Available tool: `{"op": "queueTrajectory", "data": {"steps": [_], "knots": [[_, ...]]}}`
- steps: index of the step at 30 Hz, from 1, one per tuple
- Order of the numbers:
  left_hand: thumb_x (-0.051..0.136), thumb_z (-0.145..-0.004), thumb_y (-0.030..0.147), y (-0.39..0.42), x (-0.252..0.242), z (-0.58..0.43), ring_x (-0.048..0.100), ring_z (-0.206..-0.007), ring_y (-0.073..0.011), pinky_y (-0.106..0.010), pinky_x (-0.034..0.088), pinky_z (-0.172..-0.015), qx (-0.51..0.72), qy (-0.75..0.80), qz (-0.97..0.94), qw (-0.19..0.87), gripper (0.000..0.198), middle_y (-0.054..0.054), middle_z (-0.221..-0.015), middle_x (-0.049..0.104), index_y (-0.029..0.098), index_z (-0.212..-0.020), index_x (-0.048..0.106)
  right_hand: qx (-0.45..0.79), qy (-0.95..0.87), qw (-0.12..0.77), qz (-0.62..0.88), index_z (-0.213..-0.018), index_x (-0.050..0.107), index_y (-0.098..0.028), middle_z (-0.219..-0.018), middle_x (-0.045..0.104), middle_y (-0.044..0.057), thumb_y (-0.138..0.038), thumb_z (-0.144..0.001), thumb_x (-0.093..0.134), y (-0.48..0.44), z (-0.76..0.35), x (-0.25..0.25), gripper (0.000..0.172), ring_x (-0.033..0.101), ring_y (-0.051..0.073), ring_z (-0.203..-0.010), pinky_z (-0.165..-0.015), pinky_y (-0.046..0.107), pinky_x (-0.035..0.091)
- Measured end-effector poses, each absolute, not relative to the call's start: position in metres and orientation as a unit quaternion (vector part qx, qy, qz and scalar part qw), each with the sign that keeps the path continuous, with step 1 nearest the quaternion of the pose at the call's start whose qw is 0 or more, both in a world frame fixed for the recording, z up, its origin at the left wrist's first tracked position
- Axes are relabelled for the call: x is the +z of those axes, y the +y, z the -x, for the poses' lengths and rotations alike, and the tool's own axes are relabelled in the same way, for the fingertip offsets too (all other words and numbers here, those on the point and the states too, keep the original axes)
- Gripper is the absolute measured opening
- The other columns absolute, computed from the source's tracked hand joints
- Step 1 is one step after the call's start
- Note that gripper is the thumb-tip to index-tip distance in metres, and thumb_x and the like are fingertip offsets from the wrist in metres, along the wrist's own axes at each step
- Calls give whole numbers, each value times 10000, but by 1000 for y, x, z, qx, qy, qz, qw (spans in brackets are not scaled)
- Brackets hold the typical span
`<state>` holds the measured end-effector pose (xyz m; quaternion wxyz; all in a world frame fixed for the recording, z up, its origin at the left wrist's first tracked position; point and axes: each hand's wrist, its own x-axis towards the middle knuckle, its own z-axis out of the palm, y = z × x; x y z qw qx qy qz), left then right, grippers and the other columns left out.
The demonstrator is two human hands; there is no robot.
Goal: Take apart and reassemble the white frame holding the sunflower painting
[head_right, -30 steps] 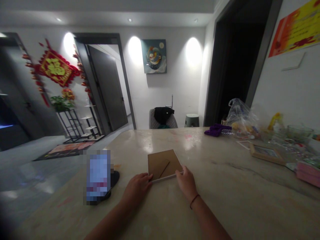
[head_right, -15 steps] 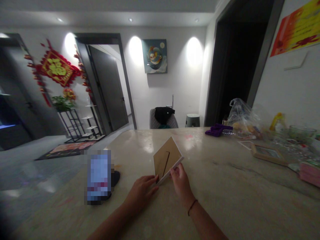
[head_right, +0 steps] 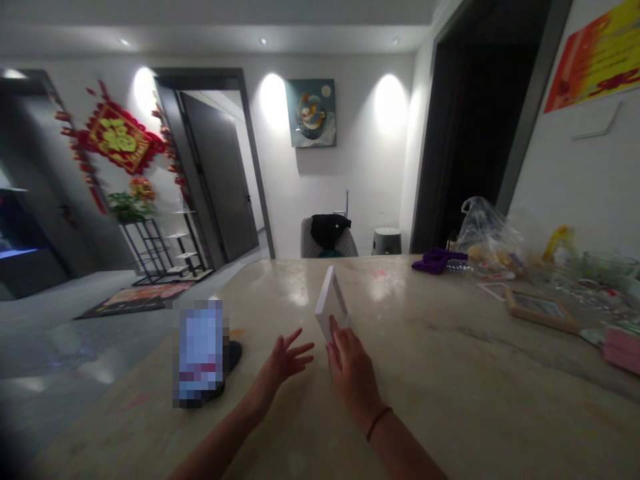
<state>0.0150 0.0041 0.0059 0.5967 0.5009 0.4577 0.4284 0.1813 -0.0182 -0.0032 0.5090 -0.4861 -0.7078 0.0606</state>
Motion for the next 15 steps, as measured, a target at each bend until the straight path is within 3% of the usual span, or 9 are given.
{"op": "queueTrajectory", "data": {"steps": [3,6,10,13,15], "knots": [[138,-771,679,1,16,-13,621,-927,-228,-401,423,-859,440,428,-476,630,767,-142,-1182,568,192,-1354,242,71,-731,470,490,-1253,414,-252,-990,562,61,-225,-846,384,-19,-178,-6,408,542,186,-927,-806,322,461],[101,-821,611,0,25,-7,653,-823,-191,-350,480,-782,472,464,-462,590,686,-121,-1117,609,189,-1330,281,89,-752,418,502,-1120,542,-243,-943,580,48,-185,-833,403,-21,-176,-8,324,542,182,-906,-805,311,454],[388,-835,442,8,22,1,647,-645,-148,-257,496,-581,444,573,-490,484,531,-109,-953,650,127,-1263,369,98,-773,368,507,-1038,597,-227,-900,589,47,-139,-813,419,-22,-176,-6,300,534,177,-878,-789,293,442],[399,-838,331,13,12,5,615,-579,-129,-232,459,-526,384,624,-537,419,500,-85,-859,658,108,-1281,335,85,-772,335,533,-1020,610,-225,-925,593,57,-150,-781,473,-20,-180,-7,285,534,188,-894,-807,301,428],[368,-844,331,13,8,7,613,-633,-138,-241,454,-580,316,652,-593,351,470,-73,-854,657,113,-1260,379,60,-744,322,583,-1035,606,-204,-1013,583,90,-207,-740,545,-17,-186,-10,301,520,229,-965,-859,346,403]]}}
